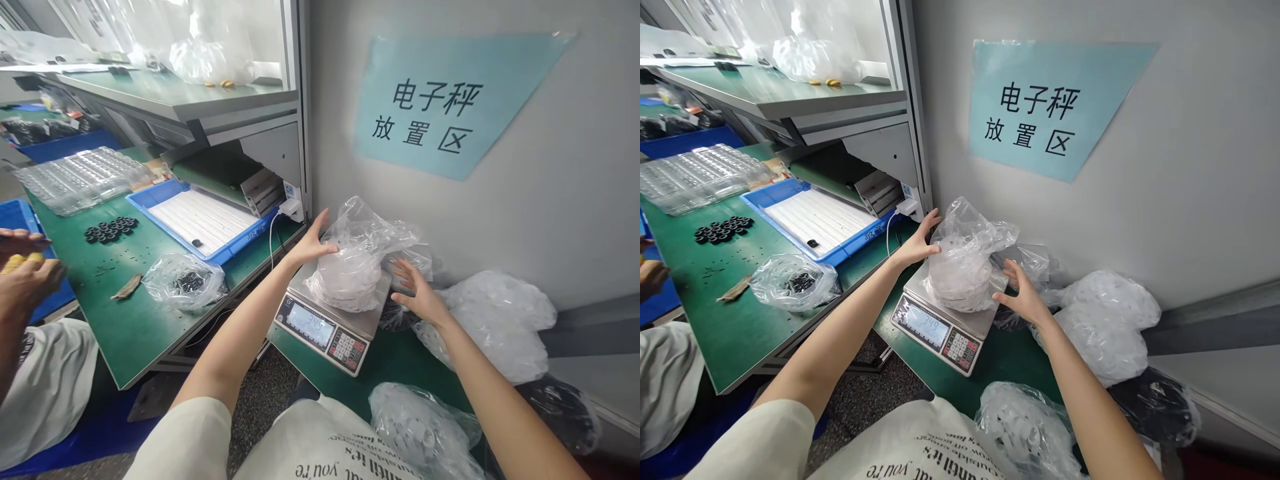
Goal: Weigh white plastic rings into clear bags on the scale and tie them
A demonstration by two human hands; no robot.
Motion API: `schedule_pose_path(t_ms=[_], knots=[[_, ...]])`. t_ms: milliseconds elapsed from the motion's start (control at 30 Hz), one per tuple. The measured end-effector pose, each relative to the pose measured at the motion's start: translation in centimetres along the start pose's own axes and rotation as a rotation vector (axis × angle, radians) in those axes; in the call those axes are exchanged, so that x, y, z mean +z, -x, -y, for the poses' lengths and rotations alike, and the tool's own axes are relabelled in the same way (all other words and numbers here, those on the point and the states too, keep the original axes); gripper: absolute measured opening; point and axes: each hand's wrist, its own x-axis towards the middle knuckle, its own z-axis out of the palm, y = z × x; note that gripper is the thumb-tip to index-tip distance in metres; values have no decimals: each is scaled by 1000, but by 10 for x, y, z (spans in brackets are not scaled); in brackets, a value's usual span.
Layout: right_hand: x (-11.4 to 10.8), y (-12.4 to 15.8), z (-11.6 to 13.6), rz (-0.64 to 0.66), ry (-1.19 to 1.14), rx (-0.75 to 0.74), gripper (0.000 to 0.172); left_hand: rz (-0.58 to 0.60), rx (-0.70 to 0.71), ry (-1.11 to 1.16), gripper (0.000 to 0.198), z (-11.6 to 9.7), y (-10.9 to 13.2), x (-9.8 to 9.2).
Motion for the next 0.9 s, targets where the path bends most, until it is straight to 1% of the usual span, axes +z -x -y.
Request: schedule_pose_path(t_ms=[100, 167, 267, 400, 500, 600, 667, 733, 800, 900], knots=[[-2, 24, -10, 29, 53, 18, 99, 63, 129, -37, 124, -19, -7, 5], [-5, 49, -19, 74, 152, 78, 101, 76, 194, -46, 126, -30, -12, 10], [-14, 95, -32, 170, 350, 233, 98, 89, 243, -58, 125, -41, -19, 16], [-20, 162, -52, 279, 597, 421, 94, 124, 249, -99, 122, -48, -24, 21], [-11, 208, -75, 316, 720, 493, 93, 162, 228, -94, 120, -47, -28, 27], [10, 244, -106, 331, 729, 501, 92, 226, 215, -137, 119, -39, -33, 40], [27, 258, -127, 315, 688, 522, 94, 268, 176, -192, 119, -31, -36, 52], [42, 263, -138, 254, 657, 580, 99, 281, 98, -249, 116, -23, -39, 64], [53, 259, -136, 179, 666, 629, 98, 263, 10, -316, 104, -17, -40, 74], [62, 246, -111, 141, 731, 667, 89, 227, -63, -408, 75, -14, -40, 80]])
